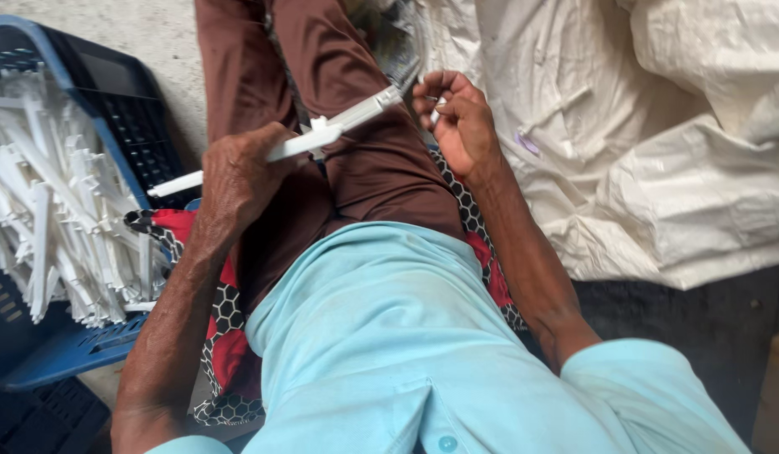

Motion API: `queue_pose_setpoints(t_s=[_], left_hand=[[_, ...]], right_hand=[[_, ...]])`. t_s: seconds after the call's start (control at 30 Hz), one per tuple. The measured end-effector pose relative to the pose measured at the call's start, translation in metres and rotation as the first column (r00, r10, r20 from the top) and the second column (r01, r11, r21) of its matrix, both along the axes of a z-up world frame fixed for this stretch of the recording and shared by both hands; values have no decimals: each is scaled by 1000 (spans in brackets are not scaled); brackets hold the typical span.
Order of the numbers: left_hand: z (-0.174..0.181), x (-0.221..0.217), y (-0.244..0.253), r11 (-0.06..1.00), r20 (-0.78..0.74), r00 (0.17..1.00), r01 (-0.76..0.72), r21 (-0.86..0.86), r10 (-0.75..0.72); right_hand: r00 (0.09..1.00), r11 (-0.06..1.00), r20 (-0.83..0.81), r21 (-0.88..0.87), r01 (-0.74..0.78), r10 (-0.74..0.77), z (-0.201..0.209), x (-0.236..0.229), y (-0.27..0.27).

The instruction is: The person sits and repeatedly inserts small white plastic rods into a larger white plastic housing held on their lap. They retrieve rods from a nearby white sack and place the assembled units into a blue crate.

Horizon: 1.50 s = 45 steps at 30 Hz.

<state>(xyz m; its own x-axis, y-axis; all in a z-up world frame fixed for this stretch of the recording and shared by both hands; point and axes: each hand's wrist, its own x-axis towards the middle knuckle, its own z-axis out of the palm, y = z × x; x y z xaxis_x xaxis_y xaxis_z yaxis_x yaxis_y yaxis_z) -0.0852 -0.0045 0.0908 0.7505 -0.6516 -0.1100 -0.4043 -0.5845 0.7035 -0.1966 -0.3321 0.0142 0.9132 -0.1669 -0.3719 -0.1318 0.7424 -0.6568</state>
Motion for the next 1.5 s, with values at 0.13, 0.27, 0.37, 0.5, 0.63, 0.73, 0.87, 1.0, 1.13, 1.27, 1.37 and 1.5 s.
queue_pose_setpoints(t_s=[0.13,0.27,0.37,0.5,0.63,0.73,0.87,1.0,1.13,1.27,1.37,1.5], left_hand=[[-15,3,-6,999,130,991,15,50,-22],[-33,3,-2,999,124,992,2,54,-8],[-45,8,2,999,149,988,25,48,-32],[-63,17,5,998,143,988,61,-3,-60],[-72,24,6,997,138,989,68,-40,-62],[-72,29,6,997,63,996,67,38,-70],[-72,41,9,995,34,995,99,-20,-99],[-80,45,9,993,40,994,107,-51,-105],[-92,43,10,995,91,991,97,16,-98],[-99,42,12,994,98,990,99,50,-104],[-99,42,12,992,128,985,108,66,-116],[-96,40,13,994,109,989,100,42,-104]], right_hand=[[994,998,-105,51,28,-22,-9,-4,-6],[997,999,-73,-42,19,-22,-7,-13,1],[994,994,-100,-106,37,-48,-4,-12,4],[979,986,-162,-132,101,-122,-9,-8,7],[977,979,-114,-120,166,-179,-14,-7,8],[984,973,-60,-171,154,-166,-13,-5,10],[995,915,32,-390,104,-100,-8,0,15],[993,777,94,-619,116,-73,-10,11,21],[993,594,120,-799,93,5,-16,15,21],[984,504,153,-860,87,92,-22,18,17],[989,529,117,-847,55,86,-23,21,18],[986,587,117,-809,24,121,-27,22,23]])
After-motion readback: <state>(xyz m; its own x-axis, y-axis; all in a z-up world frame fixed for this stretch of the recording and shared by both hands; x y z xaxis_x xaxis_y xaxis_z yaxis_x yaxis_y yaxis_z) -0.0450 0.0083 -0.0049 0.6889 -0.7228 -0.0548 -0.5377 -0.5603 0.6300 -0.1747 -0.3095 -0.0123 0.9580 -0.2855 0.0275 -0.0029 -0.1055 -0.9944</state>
